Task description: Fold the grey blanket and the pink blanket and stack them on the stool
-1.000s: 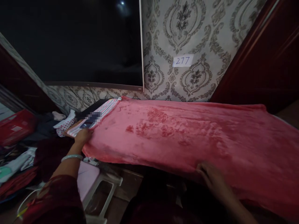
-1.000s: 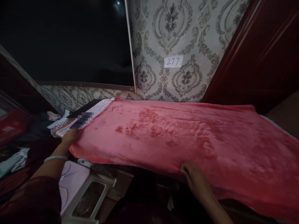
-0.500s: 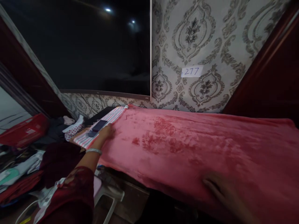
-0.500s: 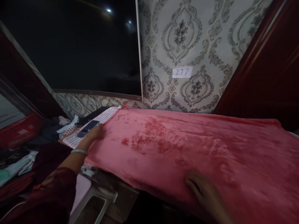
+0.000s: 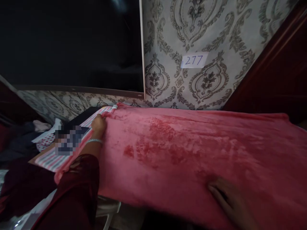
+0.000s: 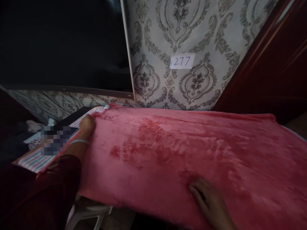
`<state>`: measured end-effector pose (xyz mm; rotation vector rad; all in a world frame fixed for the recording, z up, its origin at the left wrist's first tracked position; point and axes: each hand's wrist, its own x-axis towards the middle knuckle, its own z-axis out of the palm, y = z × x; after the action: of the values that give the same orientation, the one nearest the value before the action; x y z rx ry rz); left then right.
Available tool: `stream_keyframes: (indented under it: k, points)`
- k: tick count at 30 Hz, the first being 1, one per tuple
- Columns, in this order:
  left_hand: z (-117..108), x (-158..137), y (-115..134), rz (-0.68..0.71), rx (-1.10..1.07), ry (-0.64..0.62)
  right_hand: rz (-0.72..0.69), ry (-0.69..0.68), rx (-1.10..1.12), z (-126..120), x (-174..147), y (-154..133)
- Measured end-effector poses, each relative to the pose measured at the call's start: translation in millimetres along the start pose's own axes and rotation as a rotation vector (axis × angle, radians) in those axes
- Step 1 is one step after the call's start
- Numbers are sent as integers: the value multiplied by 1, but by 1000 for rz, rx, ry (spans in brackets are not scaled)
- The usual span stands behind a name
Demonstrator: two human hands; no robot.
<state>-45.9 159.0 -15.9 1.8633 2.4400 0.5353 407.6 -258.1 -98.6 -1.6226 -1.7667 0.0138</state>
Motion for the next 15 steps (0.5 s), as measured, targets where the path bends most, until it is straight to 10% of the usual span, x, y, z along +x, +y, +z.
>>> stream_keyframes:
  k: [15]
  points:
    - [7,17,3,1,22,-87,173,-54,29,13,-18,15]
